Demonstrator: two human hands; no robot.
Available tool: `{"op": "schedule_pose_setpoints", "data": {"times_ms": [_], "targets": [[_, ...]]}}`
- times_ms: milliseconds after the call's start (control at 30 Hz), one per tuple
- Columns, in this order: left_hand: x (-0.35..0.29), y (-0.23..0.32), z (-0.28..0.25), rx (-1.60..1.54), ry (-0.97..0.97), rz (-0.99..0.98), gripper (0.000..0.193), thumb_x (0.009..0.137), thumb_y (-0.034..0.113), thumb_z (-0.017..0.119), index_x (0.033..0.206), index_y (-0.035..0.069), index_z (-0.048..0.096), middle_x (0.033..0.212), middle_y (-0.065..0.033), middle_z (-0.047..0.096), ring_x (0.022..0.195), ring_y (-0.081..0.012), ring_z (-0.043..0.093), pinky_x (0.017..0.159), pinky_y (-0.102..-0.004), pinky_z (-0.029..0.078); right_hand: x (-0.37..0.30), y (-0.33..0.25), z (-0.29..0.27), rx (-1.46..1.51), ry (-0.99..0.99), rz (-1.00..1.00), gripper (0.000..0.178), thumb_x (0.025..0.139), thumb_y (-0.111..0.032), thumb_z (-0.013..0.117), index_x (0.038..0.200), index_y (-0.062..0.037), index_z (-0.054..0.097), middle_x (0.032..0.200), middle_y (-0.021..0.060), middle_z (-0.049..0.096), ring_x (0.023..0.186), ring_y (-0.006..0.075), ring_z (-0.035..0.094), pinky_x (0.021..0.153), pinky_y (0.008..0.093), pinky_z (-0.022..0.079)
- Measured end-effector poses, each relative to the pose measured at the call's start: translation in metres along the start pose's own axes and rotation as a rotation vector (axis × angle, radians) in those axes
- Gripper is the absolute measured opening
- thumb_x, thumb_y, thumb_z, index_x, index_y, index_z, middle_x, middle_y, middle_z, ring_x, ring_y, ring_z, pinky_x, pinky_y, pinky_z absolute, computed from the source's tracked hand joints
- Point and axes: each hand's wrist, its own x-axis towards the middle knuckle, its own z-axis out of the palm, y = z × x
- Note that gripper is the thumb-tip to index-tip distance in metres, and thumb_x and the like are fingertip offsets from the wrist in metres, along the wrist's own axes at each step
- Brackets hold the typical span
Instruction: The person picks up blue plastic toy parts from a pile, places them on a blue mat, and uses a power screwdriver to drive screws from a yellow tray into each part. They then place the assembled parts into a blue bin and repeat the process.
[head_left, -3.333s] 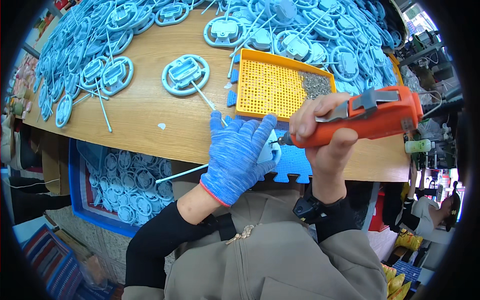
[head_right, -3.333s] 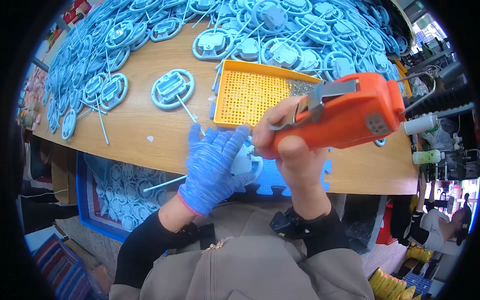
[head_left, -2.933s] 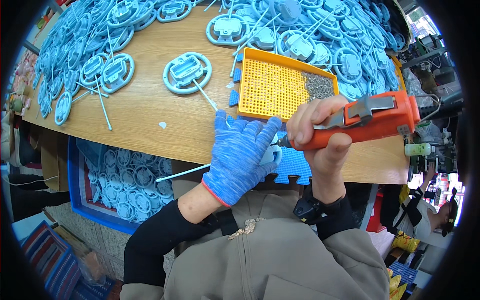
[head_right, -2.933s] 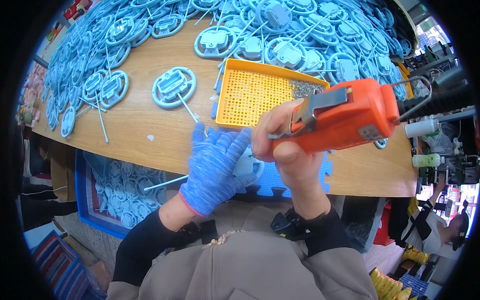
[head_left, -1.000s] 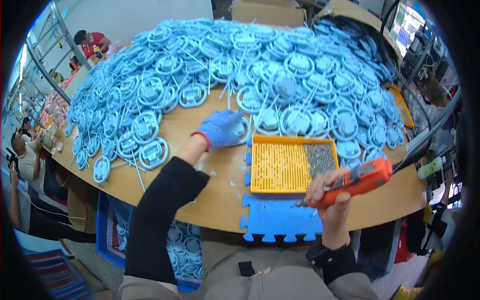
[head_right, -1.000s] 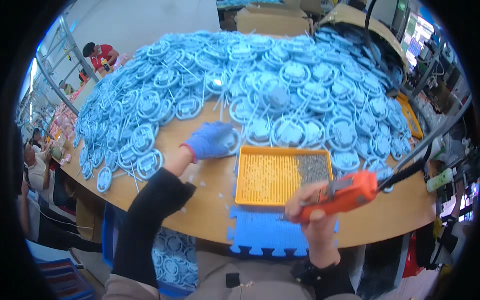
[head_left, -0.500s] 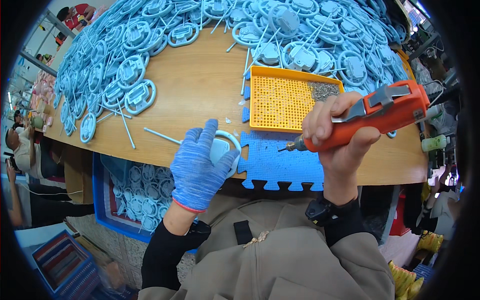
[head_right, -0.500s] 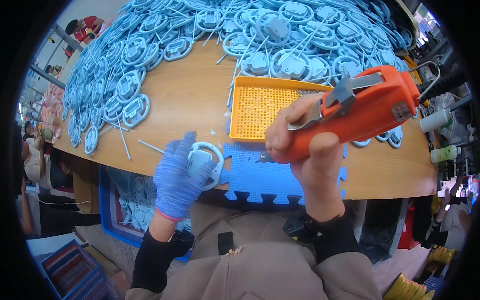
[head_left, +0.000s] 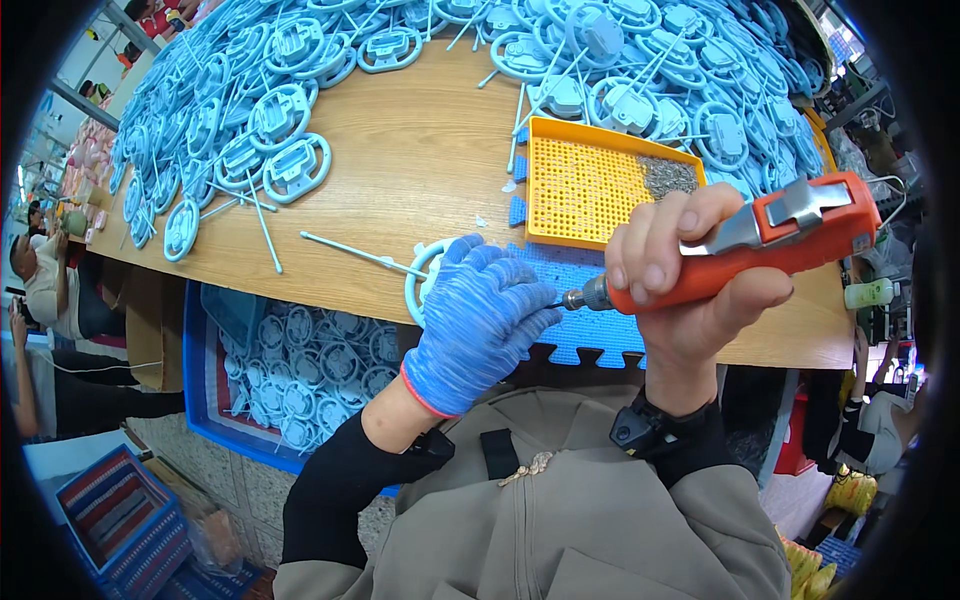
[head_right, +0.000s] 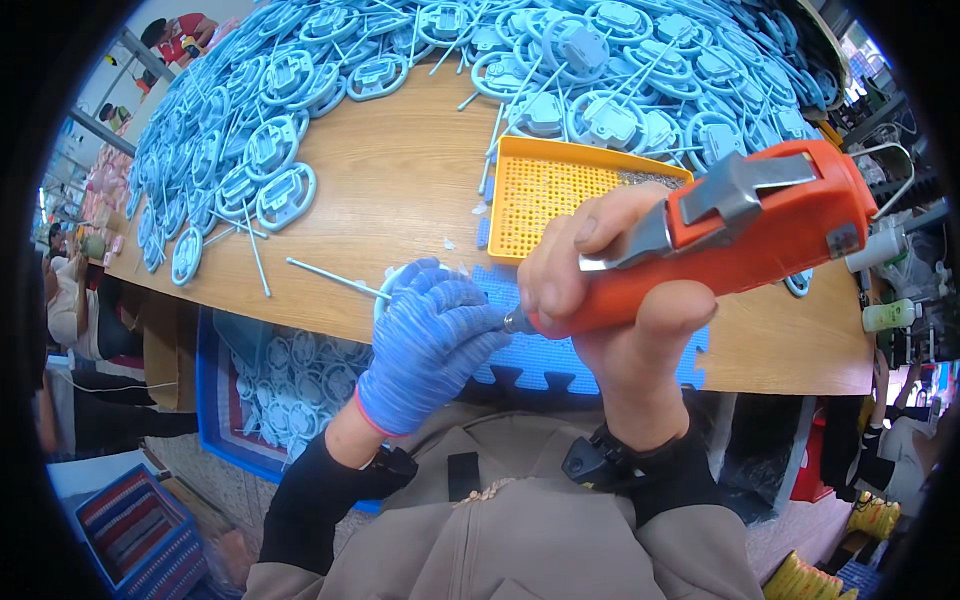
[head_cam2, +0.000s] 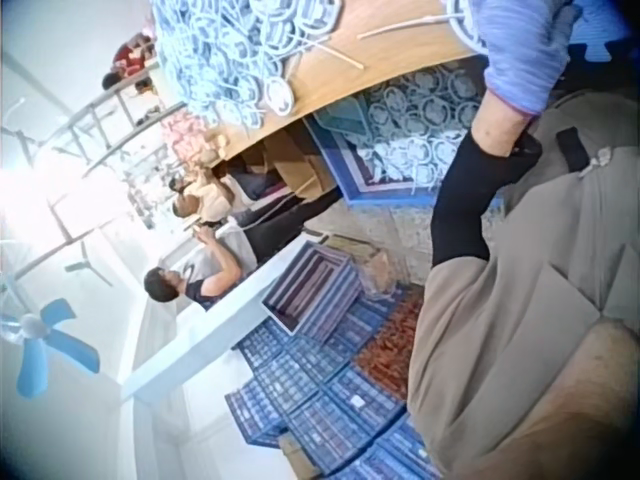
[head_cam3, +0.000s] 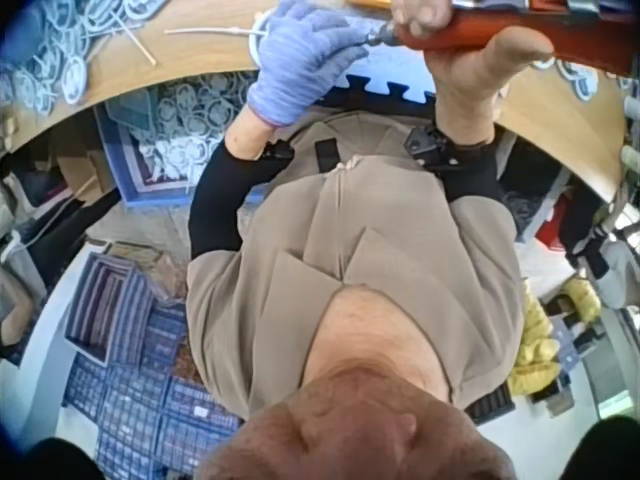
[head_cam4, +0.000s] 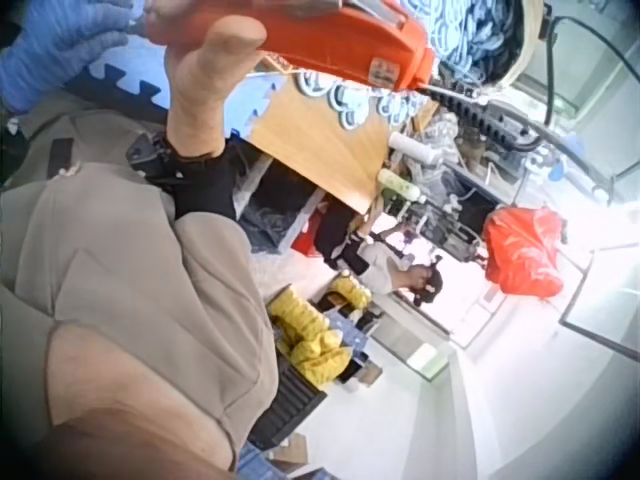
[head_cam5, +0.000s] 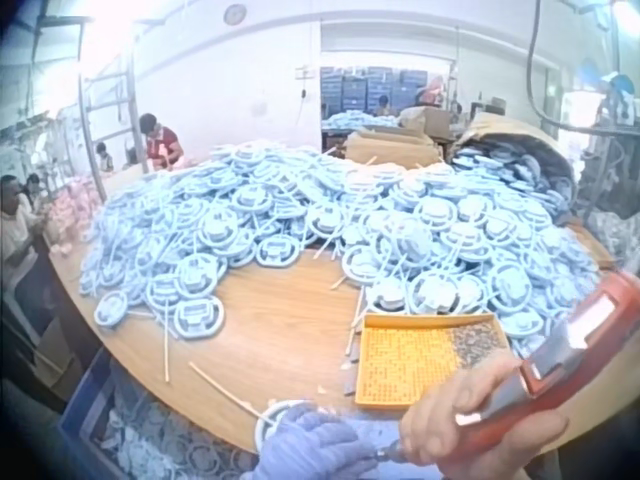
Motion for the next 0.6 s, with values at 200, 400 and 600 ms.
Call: {"op": "schedule_pose_setpoints", "data": {"times_ms": [200,400,600], "targets": [[-0.011,0.005,-0.012,-0.806,-0.125,-0.470,0.010,0.077,0.010,0.073,0.084,0.004,0.069,0.080,-0.0041,0.065,0.078,-0.0171,0.060,0.071,-0.0284,0.047,0.005,-0.003,0.000,0.170,-0.074,-0.032,0.063,0.079,-0.069,0.055,0.096,-0.0084,0.050,0.067,-0.0006,0.052,0.054,0.0092,0.048,0.051,0.0251,0.044],[-0.018,-0.006,-0.015,-0.962,-0.206,-0.462,0.017,0.078,0.012,0.073,0.093,0.004,0.070,0.090,-0.0073,0.066,0.081,-0.0182,0.061,0.070,-0.0296,0.047,0.008,-0.006,0.008,0.202,-0.122,-0.029,0.062,0.079,-0.068,0.055,0.096,-0.0085,0.051,0.066,-0.0001,0.052,0.054,0.0094,0.048,0.050,0.0251,0.044],[-0.019,-0.043,-0.037,0.156,-0.152,-0.173,0.064,0.060,0.022,0.082,0.118,0.004,0.060,0.121,-0.0149,0.057,0.115,-0.0351,0.050,0.096,-0.0427,0.041,0.002,0.007,0.001,-0.024,-0.069,-0.038,0.065,0.078,-0.072,0.050,0.095,-0.0094,0.048,0.065,-0.0009,0.051,0.053,0.0092,0.048,0.050,0.0257,0.045]]}}
